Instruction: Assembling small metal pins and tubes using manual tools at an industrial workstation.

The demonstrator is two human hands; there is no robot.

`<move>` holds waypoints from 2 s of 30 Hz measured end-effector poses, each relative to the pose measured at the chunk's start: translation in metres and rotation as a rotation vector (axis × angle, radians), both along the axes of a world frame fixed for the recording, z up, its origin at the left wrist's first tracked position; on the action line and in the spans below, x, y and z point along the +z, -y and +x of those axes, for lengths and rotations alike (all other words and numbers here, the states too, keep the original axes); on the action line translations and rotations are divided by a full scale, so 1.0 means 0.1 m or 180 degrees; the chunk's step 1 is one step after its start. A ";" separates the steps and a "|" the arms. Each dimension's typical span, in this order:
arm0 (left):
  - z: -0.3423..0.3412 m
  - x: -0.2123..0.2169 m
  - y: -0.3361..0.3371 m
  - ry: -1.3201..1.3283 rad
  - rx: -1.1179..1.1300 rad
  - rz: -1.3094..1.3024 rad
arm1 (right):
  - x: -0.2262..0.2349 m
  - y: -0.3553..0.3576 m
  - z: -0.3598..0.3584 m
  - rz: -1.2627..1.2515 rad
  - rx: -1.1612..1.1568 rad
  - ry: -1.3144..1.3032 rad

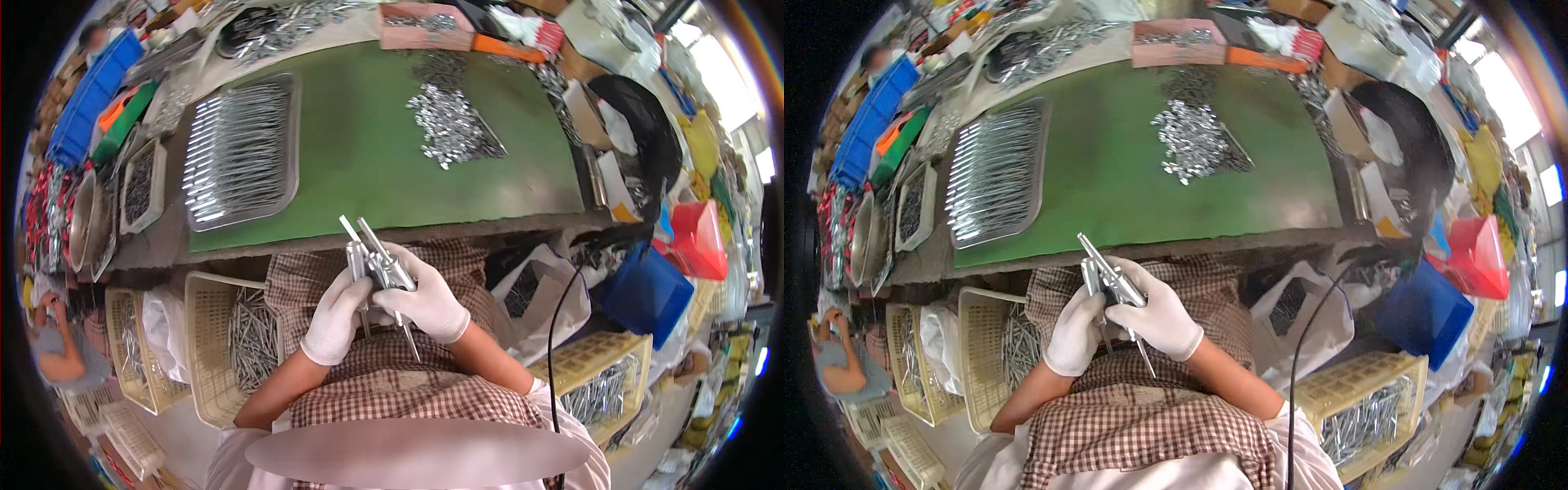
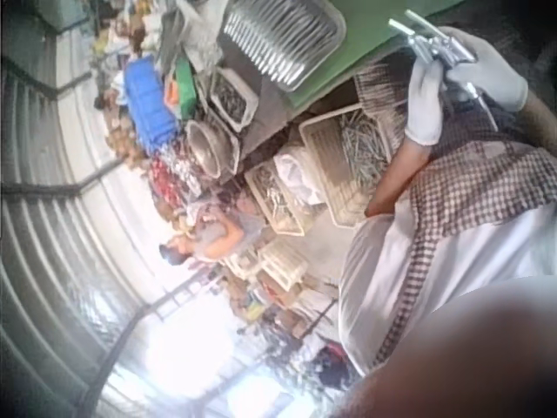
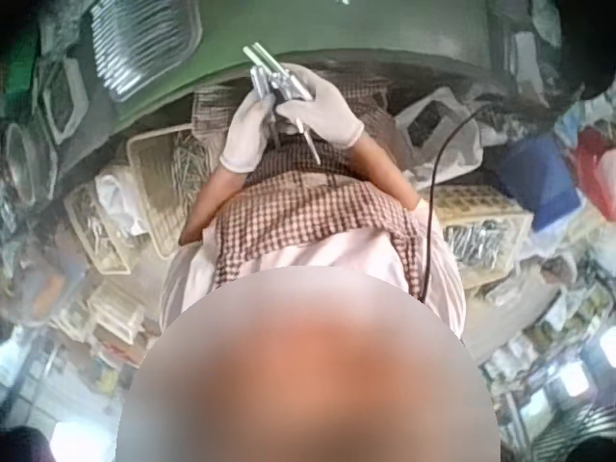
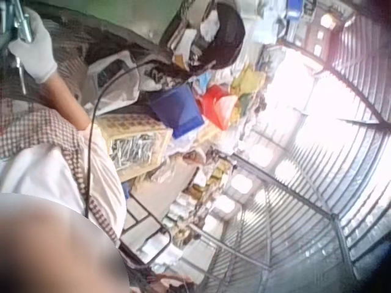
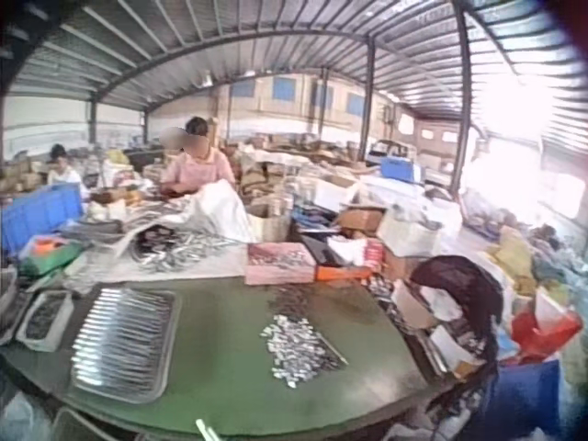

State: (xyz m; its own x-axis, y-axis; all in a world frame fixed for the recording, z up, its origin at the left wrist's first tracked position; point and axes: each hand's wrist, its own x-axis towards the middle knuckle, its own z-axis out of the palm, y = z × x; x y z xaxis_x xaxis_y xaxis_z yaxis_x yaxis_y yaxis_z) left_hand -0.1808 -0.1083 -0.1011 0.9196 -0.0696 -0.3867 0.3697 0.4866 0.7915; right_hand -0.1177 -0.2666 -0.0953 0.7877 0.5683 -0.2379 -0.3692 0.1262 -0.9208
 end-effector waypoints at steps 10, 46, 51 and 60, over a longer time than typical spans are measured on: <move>-0.07 -0.67 -0.48 0.0087 -0.0661 -0.1643 | -0.02 0.08 0.11 -0.0683 0.1519 0.1861; -0.09 -0.88 -0.12 0.1071 -0.0903 0.0150 | 0.22 0.05 0.03 -0.1991 0.0808 0.4581; -0.03 -0.58 -0.14 0.0046 -0.1122 -0.1214 | 0.21 0.17 0.11 -0.1642 0.0390 0.3550; -0.06 -0.53 -0.06 0.0261 -0.0988 -0.0834 | 0.05 0.23 0.27 -0.1346 0.0288 0.3813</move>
State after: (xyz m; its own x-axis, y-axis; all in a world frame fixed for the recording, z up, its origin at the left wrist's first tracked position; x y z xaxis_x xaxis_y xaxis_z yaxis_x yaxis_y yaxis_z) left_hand -0.1864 -0.1019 -0.1542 0.8664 -0.4349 -0.2454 0.4715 0.5508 0.6887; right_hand -0.0910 -0.2892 -0.0907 0.5969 0.6852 0.4174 0.7258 -0.2395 -0.6448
